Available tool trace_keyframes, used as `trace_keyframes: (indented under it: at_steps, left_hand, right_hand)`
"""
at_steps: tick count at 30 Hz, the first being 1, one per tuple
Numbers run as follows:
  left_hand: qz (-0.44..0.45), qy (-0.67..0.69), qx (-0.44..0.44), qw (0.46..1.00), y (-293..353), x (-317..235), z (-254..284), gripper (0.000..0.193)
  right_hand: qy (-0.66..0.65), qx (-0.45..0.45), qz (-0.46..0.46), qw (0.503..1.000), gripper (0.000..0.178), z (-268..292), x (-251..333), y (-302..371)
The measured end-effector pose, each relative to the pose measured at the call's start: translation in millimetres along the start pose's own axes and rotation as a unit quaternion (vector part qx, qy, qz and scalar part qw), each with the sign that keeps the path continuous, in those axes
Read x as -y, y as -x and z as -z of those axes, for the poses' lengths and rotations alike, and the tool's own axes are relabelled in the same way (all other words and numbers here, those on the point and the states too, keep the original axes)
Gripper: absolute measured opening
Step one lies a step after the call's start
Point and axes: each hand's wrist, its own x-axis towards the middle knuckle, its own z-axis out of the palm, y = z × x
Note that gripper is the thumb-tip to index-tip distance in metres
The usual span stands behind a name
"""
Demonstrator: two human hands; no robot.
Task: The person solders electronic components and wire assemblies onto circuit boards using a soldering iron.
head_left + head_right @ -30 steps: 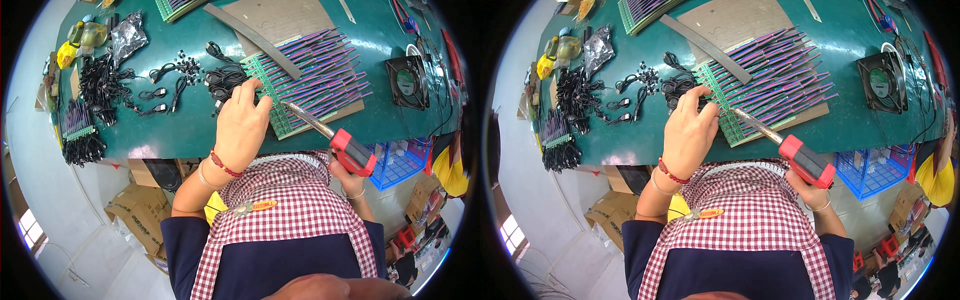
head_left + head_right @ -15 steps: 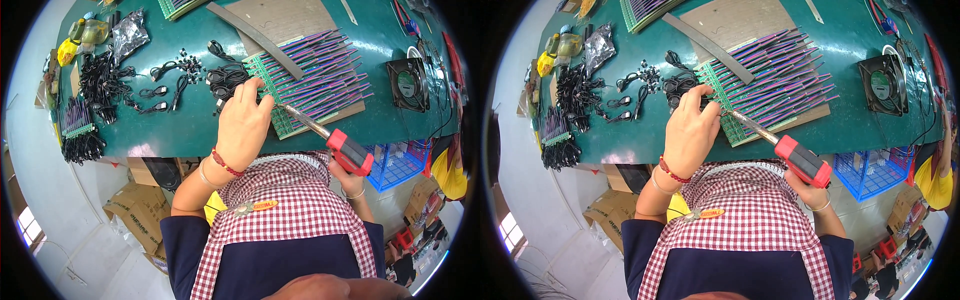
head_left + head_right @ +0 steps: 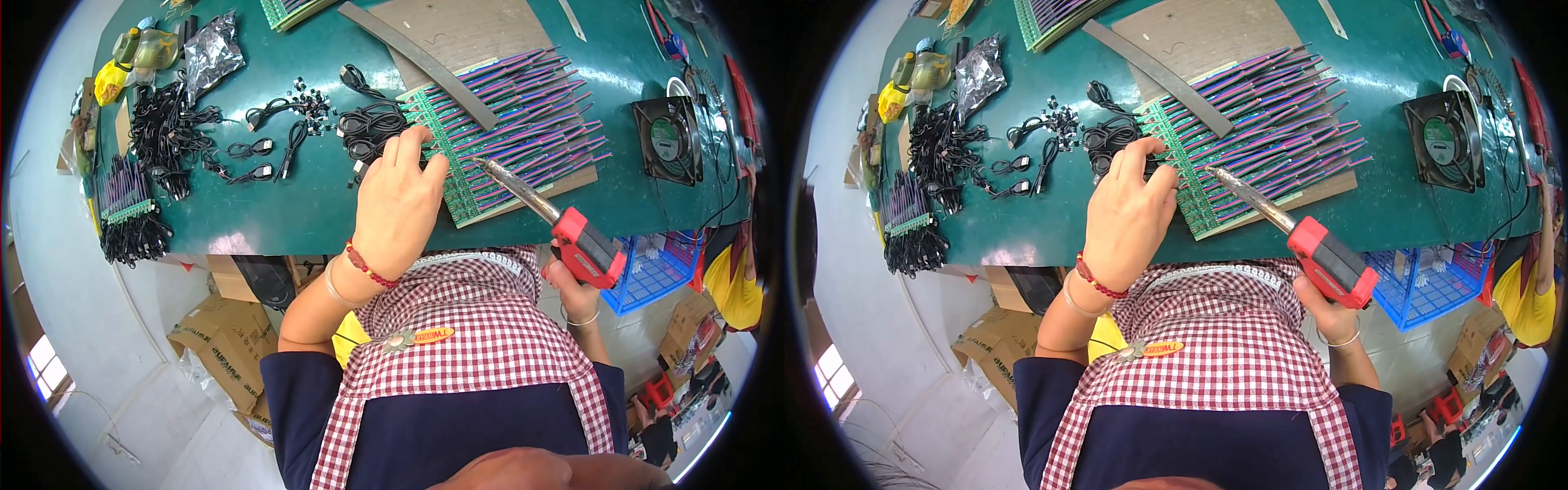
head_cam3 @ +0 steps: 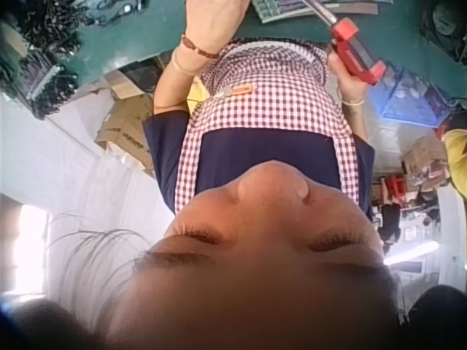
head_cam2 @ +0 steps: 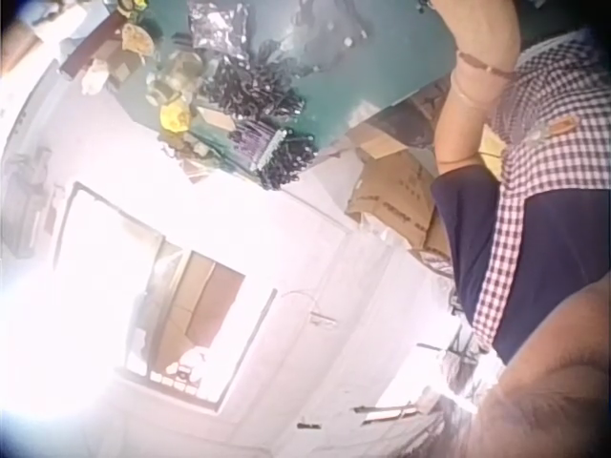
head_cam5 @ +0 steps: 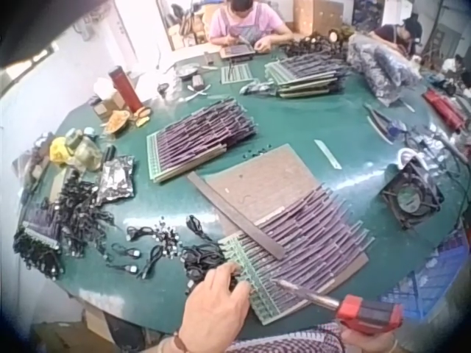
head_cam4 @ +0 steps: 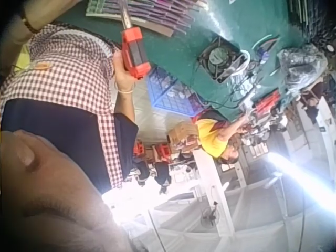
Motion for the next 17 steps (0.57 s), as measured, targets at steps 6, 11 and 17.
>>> trace_keyframes:
  at_steps: [6,11,17]
  left_hand:
    - [-0.001,-0.004,0.005,1.000,-1,-1,2,0.013]
    - [-0.007,-0.011,0.007,1.000,-1,0,3,0.012]
    - [-0.033,-0.030,0.067,0.997,-7,1,13,0.013]
  right_hand:
    - [0.008,0.009,0.006,1.000,0.032,2,-5,2]
    - [0.021,0.023,0.022,0.999,0.033,1,-2,1]
    - [0.017,0.019,0.008,1.000,0.034,1,-4,4]
